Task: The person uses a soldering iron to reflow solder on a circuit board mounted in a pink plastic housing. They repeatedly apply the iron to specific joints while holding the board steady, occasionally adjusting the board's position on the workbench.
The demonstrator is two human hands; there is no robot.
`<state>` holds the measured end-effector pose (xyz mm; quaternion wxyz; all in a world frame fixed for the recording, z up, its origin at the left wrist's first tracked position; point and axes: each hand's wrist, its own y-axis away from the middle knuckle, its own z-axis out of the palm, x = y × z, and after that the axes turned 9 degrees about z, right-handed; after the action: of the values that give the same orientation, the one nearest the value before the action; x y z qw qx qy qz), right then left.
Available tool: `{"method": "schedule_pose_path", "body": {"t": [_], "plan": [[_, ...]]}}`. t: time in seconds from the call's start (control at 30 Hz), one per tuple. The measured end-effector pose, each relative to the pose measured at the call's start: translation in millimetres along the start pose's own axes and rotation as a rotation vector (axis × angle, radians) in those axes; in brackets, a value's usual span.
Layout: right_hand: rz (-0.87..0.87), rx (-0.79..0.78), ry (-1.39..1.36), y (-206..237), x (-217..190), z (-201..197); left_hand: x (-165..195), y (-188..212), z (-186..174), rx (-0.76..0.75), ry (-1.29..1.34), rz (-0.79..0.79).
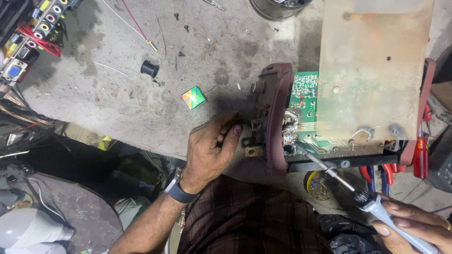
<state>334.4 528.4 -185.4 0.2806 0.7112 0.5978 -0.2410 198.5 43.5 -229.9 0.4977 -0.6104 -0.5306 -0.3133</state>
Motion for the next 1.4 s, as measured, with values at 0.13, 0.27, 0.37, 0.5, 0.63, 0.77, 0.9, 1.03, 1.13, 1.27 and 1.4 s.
{"method": "schedule_pose_path", "body": {"t": [0.13, 0.27, 0.37, 0.5, 0.63, 0.77, 0.9, 1.03, 1.13, 1.27, 1.4], "plan": [[-0.09, -0.018, -0.044, -6, -13, 5, 1, -1, 1, 0.016, 0.039, 0.037], [-0.067, -0.011, -0.008, -8, -22, 7, 0, 1, 1, 0.008, 0.012, 0.022], [-0.063, -0.012, 0.018, -10, -23, 5, -2, 2, 2, 0.01, 0.002, 0.032], [-0.06, -0.096, 0.12, -16, -26, 1, -5, 2, 5, -0.007, -0.001, 0.013], [-0.059, -0.093, 0.09, -20, -37, 2, -5, 3, 4, 0.004, -0.027, 0.019], [-0.098, -0.056, -0.08, -15, -38, 8, -3, 3, 3, 0.017, -0.007, 0.035], [-0.027, -0.052, 0.017, -7, -14, -1, -2, 2, 2, 0.024, -0.02, 0.047], [-0.16, -0.204, 0.018, -18, 16, -18, -1, 1, 2, 0.004, -0.004, 0.017], [-0.32, -0.454, -0.102, -42, 18, -32, -1, 2, 1, 0.012, -0.001, 0.055], [-0.436, -0.484, -0.108, -51, -6, -38, -2, 3, 1, 0.004, 0.01, 0.056], [-0.419, -0.515, -0.142, -42, -23, -28, -4, 2, 2, -0.012, 0.019, 0.023]]}}
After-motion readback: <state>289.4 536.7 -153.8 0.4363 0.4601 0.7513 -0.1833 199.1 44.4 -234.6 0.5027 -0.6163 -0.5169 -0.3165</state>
